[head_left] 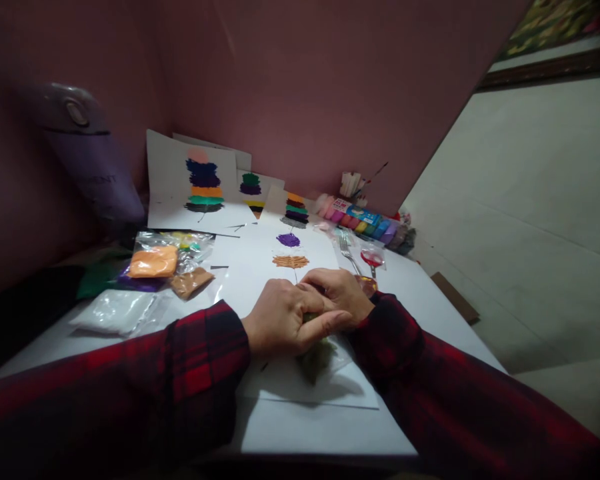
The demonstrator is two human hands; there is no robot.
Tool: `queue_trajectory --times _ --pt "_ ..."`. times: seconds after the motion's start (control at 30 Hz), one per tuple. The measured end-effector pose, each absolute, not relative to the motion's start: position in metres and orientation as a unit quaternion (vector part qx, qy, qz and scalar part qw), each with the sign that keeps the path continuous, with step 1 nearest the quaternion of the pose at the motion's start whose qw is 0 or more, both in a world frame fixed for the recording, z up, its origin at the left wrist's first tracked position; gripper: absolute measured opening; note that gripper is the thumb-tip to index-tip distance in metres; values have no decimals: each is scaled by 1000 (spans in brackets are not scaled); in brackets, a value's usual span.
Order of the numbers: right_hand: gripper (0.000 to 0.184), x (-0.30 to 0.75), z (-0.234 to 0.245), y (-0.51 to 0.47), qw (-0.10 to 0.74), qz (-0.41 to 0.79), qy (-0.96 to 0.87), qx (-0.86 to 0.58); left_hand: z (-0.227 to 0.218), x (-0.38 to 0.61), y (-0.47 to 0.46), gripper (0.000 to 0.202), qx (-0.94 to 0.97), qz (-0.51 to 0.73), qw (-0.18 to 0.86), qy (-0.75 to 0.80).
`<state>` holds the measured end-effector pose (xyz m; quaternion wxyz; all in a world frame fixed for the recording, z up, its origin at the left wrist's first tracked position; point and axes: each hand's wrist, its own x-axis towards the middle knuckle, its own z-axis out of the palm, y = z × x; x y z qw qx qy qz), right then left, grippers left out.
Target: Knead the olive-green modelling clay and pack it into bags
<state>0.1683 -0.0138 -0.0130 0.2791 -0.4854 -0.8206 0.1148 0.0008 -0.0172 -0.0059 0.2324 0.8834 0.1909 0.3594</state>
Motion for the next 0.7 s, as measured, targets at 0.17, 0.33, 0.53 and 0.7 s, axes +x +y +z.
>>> queue_trajectory --times 0.17,0.33,0.53,0.7 --pt "16 172 -14 -13 255 119 -834 -474 -9 1 -13 47 862 346 275 249" --pt "10 174 -16 -11 255 109 -839 -468 -11 1 -12 40 844 358 316 245" --pt "9 176 -19 -11 275 108 -849 -437 -7 1 -14 25 843 374 317 221" --pt "13 175 -19 -11 265 113 -845 -450 -11 3 -12 23 847 365 317 222"
